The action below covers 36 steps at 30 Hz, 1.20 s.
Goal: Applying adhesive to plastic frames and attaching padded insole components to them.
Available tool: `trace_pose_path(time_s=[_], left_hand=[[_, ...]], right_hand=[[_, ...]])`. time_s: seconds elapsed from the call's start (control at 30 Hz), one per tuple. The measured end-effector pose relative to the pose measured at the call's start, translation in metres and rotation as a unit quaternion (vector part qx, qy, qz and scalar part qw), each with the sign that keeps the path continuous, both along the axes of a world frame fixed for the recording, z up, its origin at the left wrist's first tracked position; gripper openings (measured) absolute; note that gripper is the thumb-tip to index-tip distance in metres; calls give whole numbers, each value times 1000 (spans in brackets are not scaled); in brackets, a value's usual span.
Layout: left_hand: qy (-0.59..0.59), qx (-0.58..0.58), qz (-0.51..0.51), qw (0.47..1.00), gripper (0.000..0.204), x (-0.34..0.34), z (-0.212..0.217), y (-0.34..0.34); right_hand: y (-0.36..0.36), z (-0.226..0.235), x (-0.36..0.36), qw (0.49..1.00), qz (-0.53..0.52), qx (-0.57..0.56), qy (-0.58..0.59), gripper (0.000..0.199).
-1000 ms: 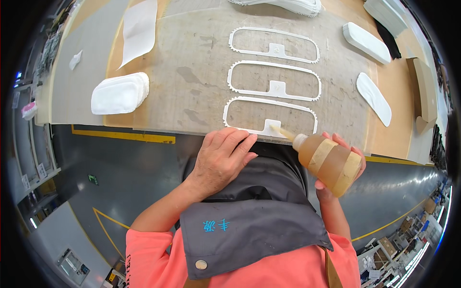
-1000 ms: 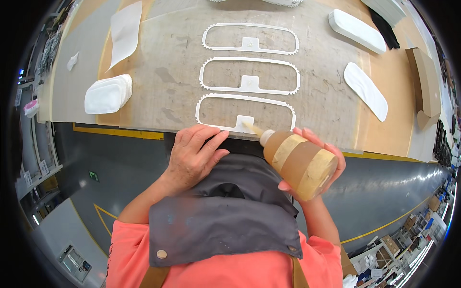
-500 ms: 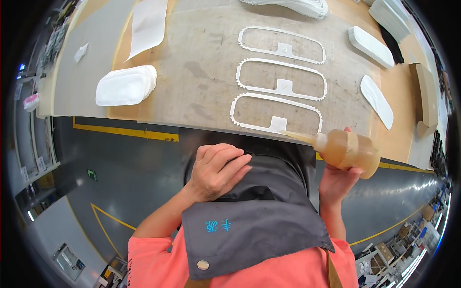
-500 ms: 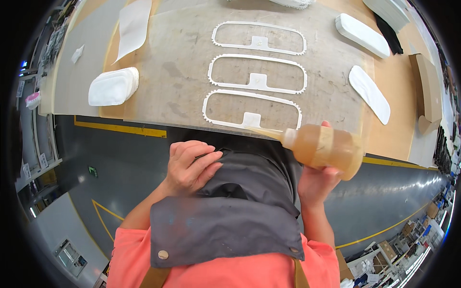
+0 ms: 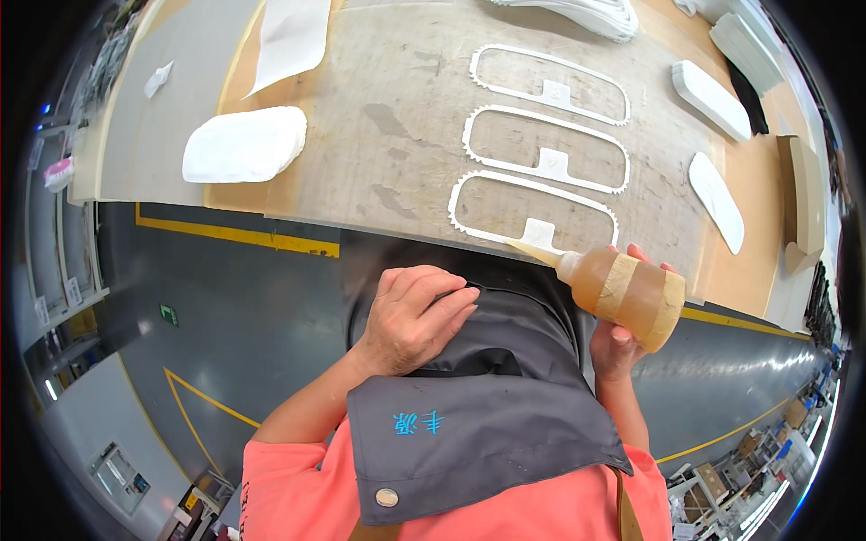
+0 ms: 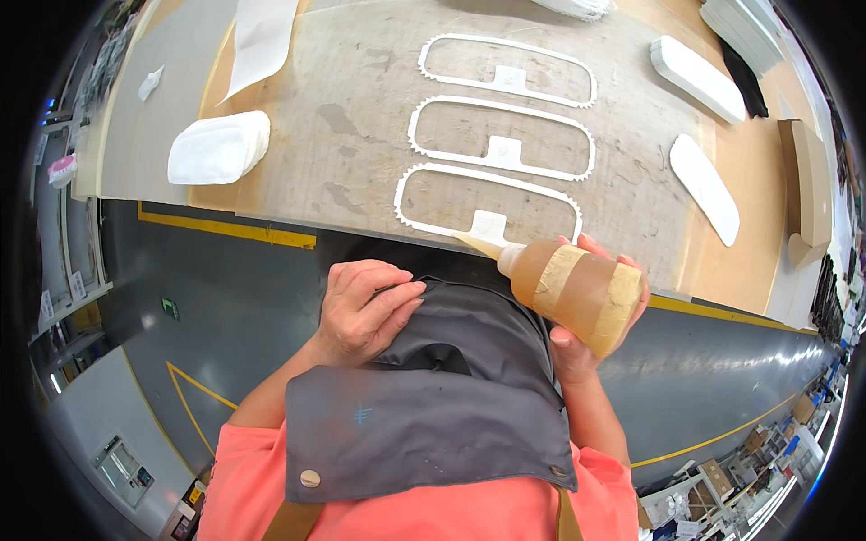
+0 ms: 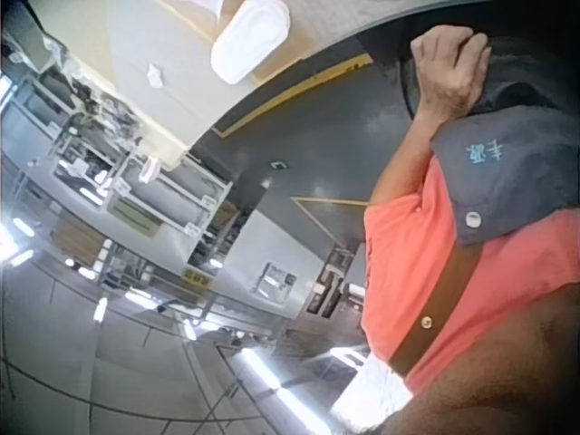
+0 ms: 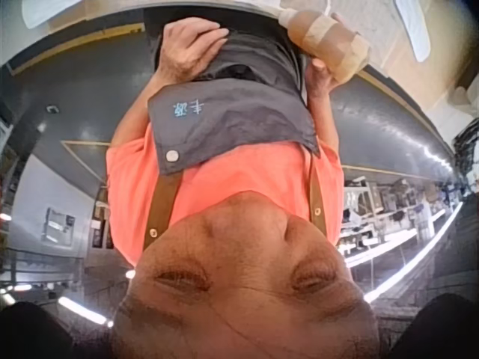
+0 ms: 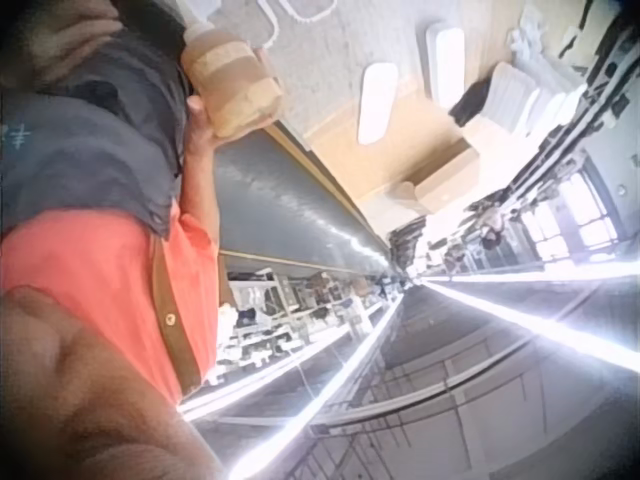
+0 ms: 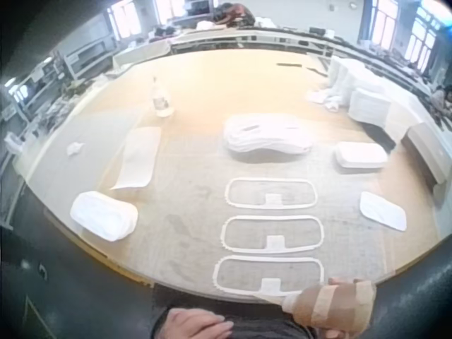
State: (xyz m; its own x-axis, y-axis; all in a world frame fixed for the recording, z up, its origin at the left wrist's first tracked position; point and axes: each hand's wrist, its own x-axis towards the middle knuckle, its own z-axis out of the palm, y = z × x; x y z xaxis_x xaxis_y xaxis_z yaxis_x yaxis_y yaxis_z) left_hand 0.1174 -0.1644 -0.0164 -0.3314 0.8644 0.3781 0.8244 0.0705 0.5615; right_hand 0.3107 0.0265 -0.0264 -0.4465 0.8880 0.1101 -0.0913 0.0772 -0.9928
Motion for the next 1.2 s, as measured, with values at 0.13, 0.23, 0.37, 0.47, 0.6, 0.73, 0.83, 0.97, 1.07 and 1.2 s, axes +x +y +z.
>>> trace_pose_path(time_s=[0.13,0.23,0.37,0.47,0.6,0.73,0.83,0.97,1.07,1.2], left_hand=[[-5,2,4,1000,32,-1,0,-1],[-10,4,10,1000,32,-2,-1,-2],[-19,8,17,1000,32,-3,-1,-3],[-22,7,20,1000,32,-4,-1,-4],[-26,9,26,999,32,-5,-3,-5],[-30,16,31,999,32,-7,-5,-6],[-35,15,31,999,32,-9,-5,-5],[-38,16,33,999,32,-10,-7,-7],[-43,15,29,999,31,-11,-8,-7],[-44,16,29,999,31,-13,-9,-7]], right_hand=[[-2,-3,-7,1000,16,4,5,115],[-3,-5,-13,999,30,3,13,116],[-7,-3,-23,999,37,-15,22,117],[-8,-5,-30,999,39,-10,37,118],[-9,-4,-36,997,64,-7,35,118],[-9,-1,-40,997,76,-4,30,118],[-5,-1,-37,996,79,11,34,119],[-7,0,-36,997,62,27,27,120],[-5,-5,-38,994,101,28,24,121],[-8,-5,-42,995,96,12,25,124]])
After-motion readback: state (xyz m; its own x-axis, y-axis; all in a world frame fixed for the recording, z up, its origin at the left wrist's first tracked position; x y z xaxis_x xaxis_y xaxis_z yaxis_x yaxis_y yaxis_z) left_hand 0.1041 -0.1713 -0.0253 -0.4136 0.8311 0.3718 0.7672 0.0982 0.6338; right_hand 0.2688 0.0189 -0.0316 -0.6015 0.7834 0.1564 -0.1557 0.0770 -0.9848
